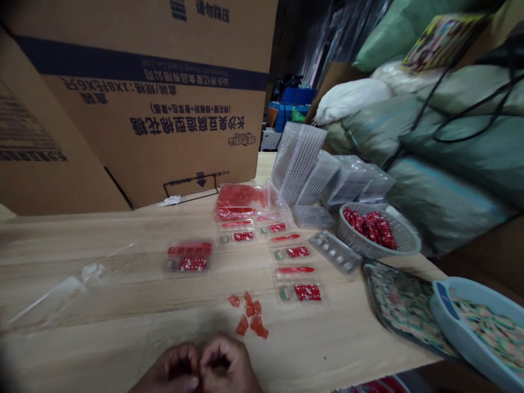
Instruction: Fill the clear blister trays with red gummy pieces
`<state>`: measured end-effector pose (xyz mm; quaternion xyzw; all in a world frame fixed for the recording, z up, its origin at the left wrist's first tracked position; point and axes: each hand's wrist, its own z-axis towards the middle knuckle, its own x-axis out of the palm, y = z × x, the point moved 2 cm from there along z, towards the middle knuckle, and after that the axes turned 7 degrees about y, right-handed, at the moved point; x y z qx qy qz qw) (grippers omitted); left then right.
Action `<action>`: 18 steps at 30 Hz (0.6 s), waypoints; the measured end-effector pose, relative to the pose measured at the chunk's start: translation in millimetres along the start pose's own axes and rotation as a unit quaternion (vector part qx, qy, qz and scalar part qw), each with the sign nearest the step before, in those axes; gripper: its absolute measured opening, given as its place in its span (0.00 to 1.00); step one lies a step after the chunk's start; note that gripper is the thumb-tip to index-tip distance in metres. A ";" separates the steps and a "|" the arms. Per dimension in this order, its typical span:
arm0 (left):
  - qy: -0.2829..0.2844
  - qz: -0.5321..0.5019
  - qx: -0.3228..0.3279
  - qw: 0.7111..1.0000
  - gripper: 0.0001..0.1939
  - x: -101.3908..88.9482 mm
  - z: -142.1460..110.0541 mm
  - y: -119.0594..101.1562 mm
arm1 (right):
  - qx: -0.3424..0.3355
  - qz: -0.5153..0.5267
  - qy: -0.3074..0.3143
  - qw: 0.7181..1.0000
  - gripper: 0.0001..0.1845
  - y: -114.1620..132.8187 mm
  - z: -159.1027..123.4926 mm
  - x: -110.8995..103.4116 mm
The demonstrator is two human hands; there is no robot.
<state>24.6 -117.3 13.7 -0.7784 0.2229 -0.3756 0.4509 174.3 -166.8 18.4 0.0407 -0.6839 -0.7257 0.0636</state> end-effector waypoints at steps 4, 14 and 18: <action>-0.132 -0.018 0.076 0.988 0.20 5.3 2.9 -17.0 | -0.073 -0.111 -0.032 0.991 0.02 19.9 6.7 -7.7; -0.070 -0.113 -0.013 0.991 0.22 19.3 2.1 -17.0 | 0.032 -0.096 -0.070 0.992 0.04 8.4 1.4 -9.1; -0.102 -0.167 -0.011 0.981 0.20 2.6 -10.1 -21.6 | 0.075 -0.164 -0.091 0.979 0.04 3.7 1.8 -30.0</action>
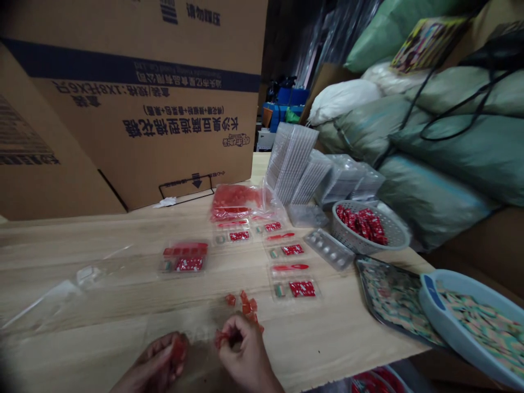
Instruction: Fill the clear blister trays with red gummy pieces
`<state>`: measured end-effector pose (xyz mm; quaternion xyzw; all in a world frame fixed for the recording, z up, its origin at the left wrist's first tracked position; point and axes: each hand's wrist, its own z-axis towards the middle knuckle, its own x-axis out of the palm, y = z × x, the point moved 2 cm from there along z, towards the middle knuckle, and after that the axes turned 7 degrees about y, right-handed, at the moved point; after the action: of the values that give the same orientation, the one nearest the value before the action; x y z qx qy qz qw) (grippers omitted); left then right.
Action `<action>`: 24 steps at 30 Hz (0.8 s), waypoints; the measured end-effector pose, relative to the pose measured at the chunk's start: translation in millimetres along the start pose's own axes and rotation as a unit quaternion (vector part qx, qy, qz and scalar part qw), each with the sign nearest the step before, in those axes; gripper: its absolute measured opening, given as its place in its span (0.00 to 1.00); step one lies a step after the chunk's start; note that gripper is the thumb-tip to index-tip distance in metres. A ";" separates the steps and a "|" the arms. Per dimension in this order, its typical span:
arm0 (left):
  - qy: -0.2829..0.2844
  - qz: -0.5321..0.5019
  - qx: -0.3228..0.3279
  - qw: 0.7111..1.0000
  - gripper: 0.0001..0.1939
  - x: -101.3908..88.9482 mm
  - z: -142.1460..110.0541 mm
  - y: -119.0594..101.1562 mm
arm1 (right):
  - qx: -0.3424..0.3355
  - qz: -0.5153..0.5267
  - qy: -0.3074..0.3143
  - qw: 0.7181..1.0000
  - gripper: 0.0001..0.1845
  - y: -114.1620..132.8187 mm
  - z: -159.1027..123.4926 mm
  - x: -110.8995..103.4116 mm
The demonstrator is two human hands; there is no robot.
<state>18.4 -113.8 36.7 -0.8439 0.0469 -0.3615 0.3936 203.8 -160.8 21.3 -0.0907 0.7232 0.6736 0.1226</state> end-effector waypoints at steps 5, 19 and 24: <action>-0.040 0.093 0.016 0.995 0.22 -9.1 -5.9 -7.4 | -0.078 -0.217 0.017 0.973 0.11 16.9 0.3 -3.8; -0.088 0.098 0.025 0.991 0.21 0.8 1.4 -3.4 | -0.113 -0.112 -0.026 0.987 0.12 18.4 0.9 8.2; 0.002 0.034 -0.027 0.999 0.23 -0.7 1.0 13.9 | 0.009 0.185 0.127 0.975 0.06 17.1 2.8 28.7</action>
<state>21.4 -122.5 26.1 -0.8515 0.0855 -0.3480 0.3827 171.6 -155.7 28.8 -0.0395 0.7430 0.6612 -0.0961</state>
